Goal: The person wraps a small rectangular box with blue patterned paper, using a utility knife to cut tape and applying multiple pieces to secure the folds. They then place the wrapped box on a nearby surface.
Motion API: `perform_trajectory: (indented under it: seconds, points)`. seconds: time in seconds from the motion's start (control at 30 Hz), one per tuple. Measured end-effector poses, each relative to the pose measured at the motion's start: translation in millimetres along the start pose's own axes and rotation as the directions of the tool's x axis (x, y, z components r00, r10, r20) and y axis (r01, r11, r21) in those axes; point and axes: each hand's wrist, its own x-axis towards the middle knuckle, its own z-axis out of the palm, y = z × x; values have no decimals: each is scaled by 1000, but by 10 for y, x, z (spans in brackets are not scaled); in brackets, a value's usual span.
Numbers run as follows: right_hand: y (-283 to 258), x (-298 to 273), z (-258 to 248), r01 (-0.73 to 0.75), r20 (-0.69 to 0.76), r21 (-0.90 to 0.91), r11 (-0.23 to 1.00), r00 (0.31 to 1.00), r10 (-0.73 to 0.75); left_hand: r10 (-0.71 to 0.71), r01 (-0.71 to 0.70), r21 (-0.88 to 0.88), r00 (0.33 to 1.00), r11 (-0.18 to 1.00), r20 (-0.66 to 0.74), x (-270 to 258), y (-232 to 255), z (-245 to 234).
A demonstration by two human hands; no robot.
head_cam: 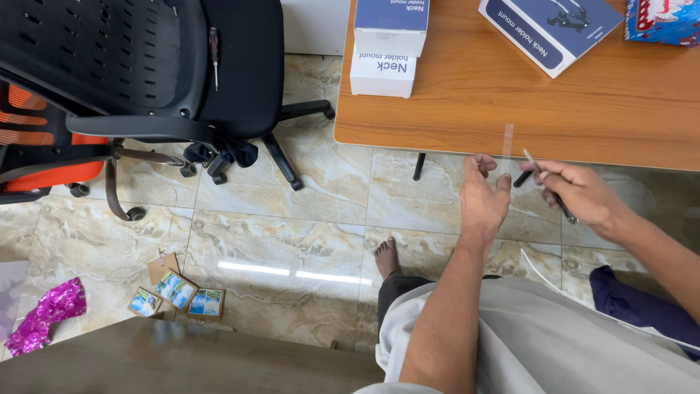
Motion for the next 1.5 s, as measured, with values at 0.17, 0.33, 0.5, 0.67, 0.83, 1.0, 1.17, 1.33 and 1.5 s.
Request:
perform_trajectory:
  seconds: [0.17, 0.33, 0.5, 0.67, 0.83, 1.0, 1.17, 1.33, 1.5]
  points:
    - [90, -12, 58, -192, 76, -185, 964, 975, 209, -114, 111, 30, 988, 993, 100, 32, -4, -59]
    - [308, 216, 24, -8, 156, -214, 977, 987, 42, -94, 77, 81, 969, 994, 229, 172, -75, -122]
    - [339, 423, -13, 160, 97, -571, 805, 987, -128, -82, 67, 64, 953, 996, 291, 228, -116, -155]
    - [180, 410, 27, 297, 94, -637, 712, 946, -310, -166, 145, 88, 933, 986, 320, 275, -22, -207]
    - [23, 381, 71, 313, 141, -741, 594, 937, -319, -185, 144, 135, 911, 980, 369, 350, 42, -285]
    - [-54, 353, 134, 304, 106, -733, 608, 934, -340, -184, 99, 215, 887, 972, 424, 439, 11, -314]
    - [-72, 282, 150, 267, 23, -737, 620, 928, -372, -203, 120, 221, 892, 968, 404, 455, -5, -291]
    - [-65, 239, 229, 309, -18, -755, 578, 872, -489, -234, 134, 277, 901, 951, 366, 439, 20, -281]
    - [-11, 81, 92, 465, -84, -641, 611, 748, -658, -195, 45, 353, 893, 935, 404, 485, 47, -311]
